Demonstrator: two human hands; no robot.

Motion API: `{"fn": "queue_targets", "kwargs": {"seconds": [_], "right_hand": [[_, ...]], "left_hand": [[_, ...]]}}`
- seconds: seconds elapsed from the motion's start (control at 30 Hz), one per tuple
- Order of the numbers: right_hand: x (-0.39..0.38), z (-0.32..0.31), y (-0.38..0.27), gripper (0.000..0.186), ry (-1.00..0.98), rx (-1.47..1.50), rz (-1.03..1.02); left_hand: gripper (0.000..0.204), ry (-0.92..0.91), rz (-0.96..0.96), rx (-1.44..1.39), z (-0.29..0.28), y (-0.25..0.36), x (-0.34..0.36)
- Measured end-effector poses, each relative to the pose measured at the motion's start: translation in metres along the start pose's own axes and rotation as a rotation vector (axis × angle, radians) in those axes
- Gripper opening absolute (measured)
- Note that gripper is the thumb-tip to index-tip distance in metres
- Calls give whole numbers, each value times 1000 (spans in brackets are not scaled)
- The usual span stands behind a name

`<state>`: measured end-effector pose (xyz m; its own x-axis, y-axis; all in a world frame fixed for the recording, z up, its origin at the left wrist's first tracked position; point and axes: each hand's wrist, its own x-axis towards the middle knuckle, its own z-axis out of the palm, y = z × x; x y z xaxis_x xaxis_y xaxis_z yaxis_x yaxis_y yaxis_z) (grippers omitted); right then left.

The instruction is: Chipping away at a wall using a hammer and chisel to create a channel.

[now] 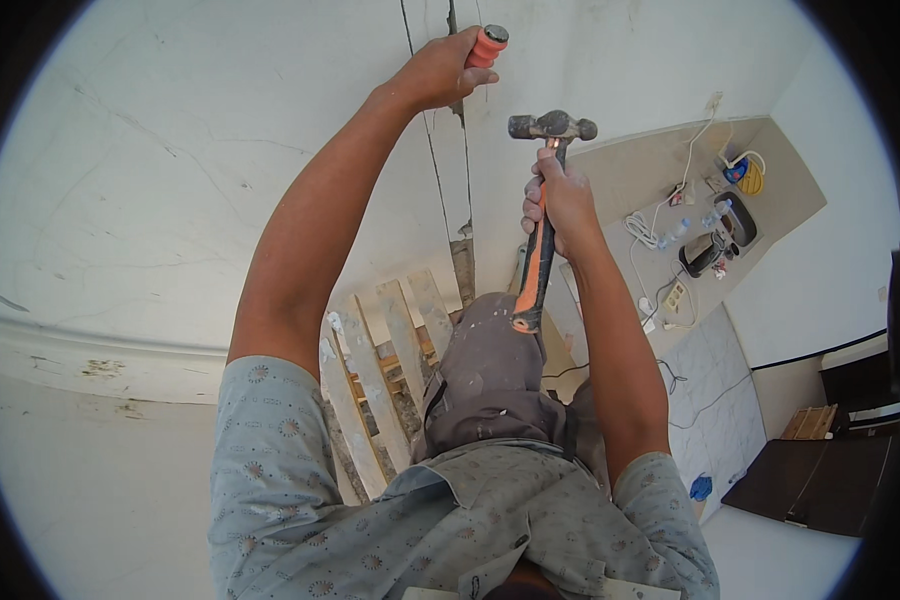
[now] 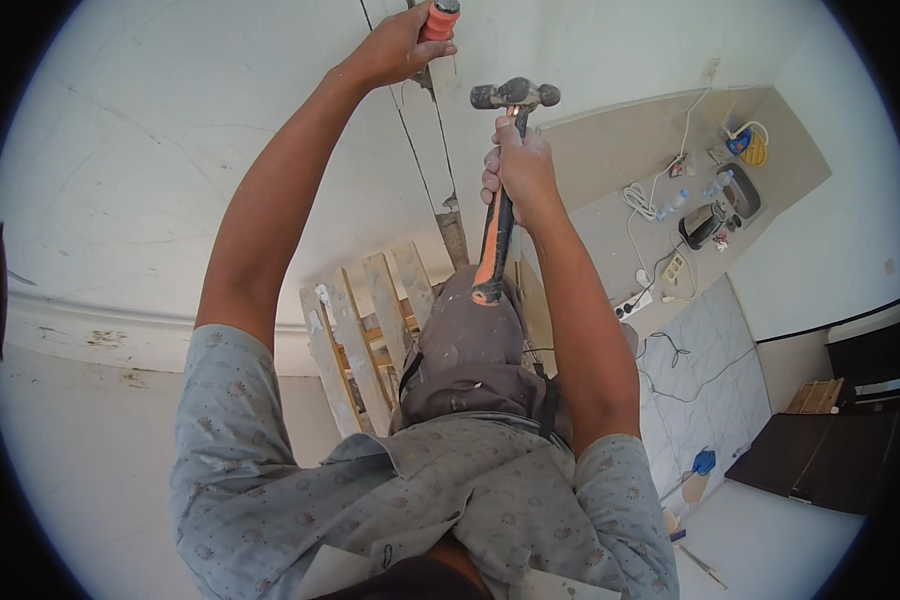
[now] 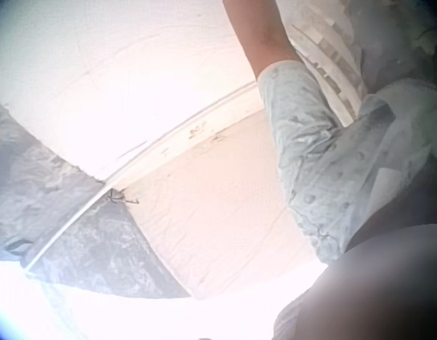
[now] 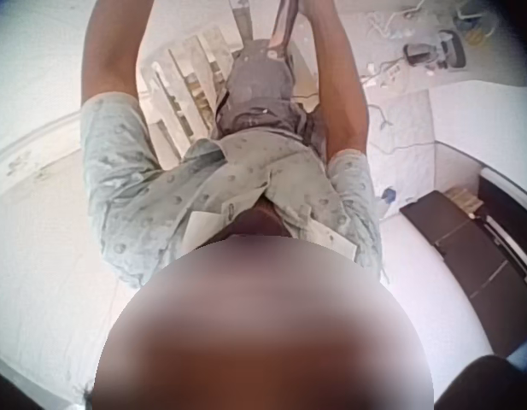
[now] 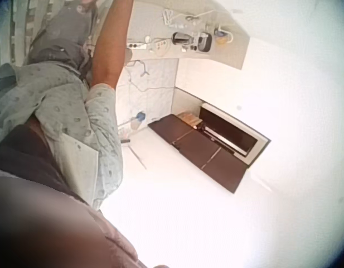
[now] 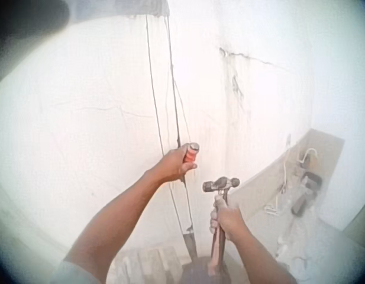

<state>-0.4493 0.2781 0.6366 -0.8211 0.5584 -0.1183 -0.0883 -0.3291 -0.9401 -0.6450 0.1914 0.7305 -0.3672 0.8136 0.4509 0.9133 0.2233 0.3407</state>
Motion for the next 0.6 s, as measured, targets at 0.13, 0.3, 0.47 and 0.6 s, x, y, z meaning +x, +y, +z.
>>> {"fn": "queue_targets", "kwargs": {"seconds": [0.13,0.3,0.47,0.6], "right_hand": [[6,-10,91,21,-47,110,356],[57,15,157,24,104,578,489],[95,37,159,46,174,871,365],[111,47,146,43,222,898,371]], "left_hand": [[40,93,27,-18,7,4,-4],[36,56,4,17,17,21,-28],[33,116,55,-20,11,18,-36],[39,192,-139,-148,5,-3,-22]]}}
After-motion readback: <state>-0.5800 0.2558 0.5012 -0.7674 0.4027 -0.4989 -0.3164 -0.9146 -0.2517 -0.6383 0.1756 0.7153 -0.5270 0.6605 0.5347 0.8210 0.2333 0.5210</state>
